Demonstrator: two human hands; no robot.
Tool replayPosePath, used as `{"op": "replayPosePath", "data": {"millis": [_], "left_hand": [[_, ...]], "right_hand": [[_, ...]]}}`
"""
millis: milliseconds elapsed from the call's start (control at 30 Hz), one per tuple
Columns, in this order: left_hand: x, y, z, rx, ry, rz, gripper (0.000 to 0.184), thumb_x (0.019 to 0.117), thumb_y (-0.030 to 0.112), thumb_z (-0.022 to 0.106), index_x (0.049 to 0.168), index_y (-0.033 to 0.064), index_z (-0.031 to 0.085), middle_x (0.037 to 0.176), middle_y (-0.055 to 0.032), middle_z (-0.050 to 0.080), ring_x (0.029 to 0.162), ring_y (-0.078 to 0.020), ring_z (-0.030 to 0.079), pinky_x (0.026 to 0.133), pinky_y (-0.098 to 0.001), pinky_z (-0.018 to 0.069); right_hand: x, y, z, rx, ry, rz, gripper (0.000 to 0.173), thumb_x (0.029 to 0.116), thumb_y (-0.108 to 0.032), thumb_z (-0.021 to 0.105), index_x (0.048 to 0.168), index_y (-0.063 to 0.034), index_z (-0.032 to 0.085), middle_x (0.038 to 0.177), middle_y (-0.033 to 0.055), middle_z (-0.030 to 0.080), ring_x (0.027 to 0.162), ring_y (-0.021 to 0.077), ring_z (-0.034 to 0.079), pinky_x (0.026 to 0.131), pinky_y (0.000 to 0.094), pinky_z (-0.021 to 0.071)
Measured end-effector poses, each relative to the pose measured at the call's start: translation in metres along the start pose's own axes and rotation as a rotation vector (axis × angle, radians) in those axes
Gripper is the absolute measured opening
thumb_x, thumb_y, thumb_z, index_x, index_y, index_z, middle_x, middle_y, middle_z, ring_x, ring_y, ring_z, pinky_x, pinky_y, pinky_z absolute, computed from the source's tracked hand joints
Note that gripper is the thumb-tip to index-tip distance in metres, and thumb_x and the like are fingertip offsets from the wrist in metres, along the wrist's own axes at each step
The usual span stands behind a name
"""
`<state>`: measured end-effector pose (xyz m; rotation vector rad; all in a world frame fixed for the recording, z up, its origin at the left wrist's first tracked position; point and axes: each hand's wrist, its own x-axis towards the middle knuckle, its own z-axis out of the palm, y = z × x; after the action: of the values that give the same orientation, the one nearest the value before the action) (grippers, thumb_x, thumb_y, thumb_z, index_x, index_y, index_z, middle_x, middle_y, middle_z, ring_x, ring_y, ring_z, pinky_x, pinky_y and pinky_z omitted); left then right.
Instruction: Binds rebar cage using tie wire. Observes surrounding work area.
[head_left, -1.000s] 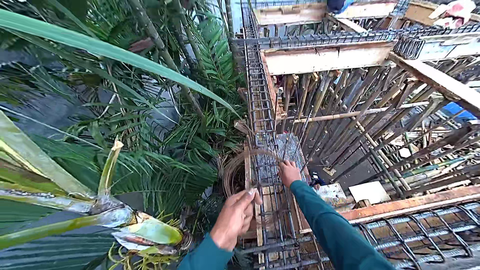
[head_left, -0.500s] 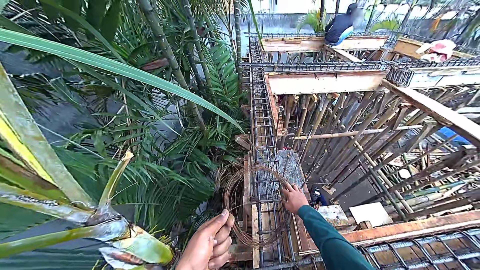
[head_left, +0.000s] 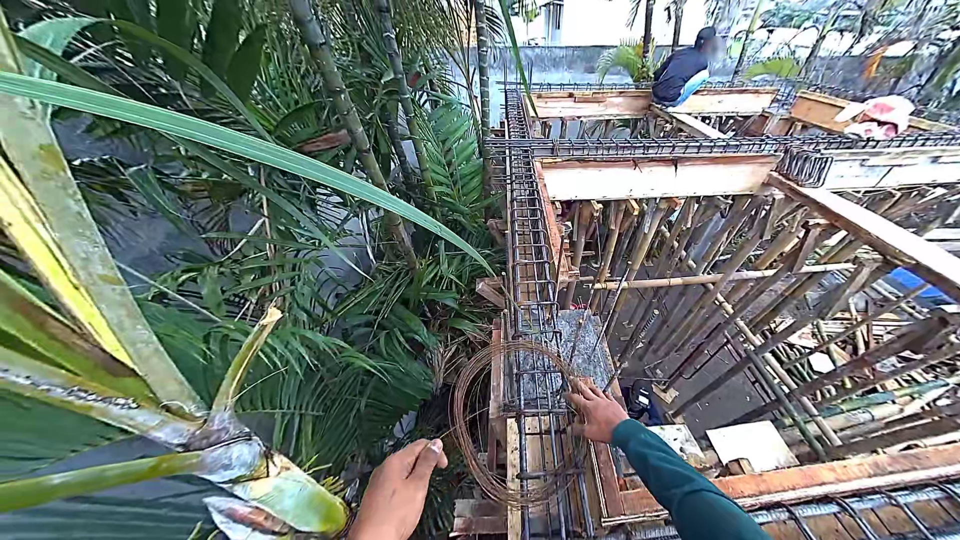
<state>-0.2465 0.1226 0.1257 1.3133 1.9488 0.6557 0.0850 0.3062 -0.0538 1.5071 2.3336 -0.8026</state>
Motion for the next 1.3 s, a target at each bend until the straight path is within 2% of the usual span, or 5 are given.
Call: {"op": "replayPosePath", "data": {"millis": [100,267,967,1133,1300], "left_hand": [[0.015,-0.015,0.005,0.222,0.227,0.214,0.041,0.1073,0.027,0.045,0.103,0.0005,0.075,0.094,-0.0203,0.074,0.092,-0.0387,0.072,0.084,-0.0643,0.0522],[0.051,-0.018,-0.014,0.484,0.423,0.456,0.041,0.1073,0.027,0.046,0.112,-0.0015,0.075,0.11,-0.0237,0.075,0.1,-0.0465,0.073,0.082,-0.0702,0.0536],[0.145,-0.015,-0.013,0.483,0.264,0.037,0.041,0.1112,0.033,0.044,0.126,0.0054,0.071,0.125,-0.0279,0.068,0.125,-0.0498,0.06,0.104,-0.0711,0.0404],[0.099,0.032,0.005,0.171,0.143,0.269,0.035,0.1081,0.024,0.05,0.108,-0.0013,0.074,0.104,-0.0231,0.073,0.1,-0.0392,0.069,0.092,-0.0646,0.048],[0.033,0.061,0.021,-0.125,-0.088,0.274,0.028,0.1037,0.021,0.05,0.103,0.0075,0.074,0.072,0.0069,0.058,0.055,-0.0006,0.046,0.054,-0.022,0.0411]], "right_hand": [[-0.004,0.003,0.003,-0.013,-0.044,-0.006,0.074,0.0987,-0.061,0.056,0.163,-0.0361,0.03,0.175,0.0038,0.008,0.155,0.0389,0.024,0.115,0.0676,0.0314],[0.0,0.004,0.009,-0.025,-0.077,0.008,0.067,0.1034,-0.057,0.049,0.164,-0.0379,0.026,0.175,0.0014,0.004,0.155,0.0387,0.027,0.112,0.0686,0.0344],[-0.002,0.007,0.014,0.033,-0.08,-0.019,0.065,0.1025,-0.056,0.053,0.161,-0.0406,0.031,0.175,0.0002,0.003,0.156,0.039,0.024,0.111,0.071,0.0336],[-0.002,0.009,0.01,0.08,-0.05,-0.035,0.06,0.1045,-0.054,0.051,0.16,-0.0387,0.036,0.175,0.0019,0.008,0.155,0.04,0.024,0.112,0.0707,0.0336],[-0.012,-0.006,-0.012,0.285,0.139,-0.016,0.042,0.1082,-0.041,0.047,0.134,-0.0165,0.07,0.159,0.0107,0.047,0.15,0.0356,0.037,0.117,0.0625,0.0344]]}}
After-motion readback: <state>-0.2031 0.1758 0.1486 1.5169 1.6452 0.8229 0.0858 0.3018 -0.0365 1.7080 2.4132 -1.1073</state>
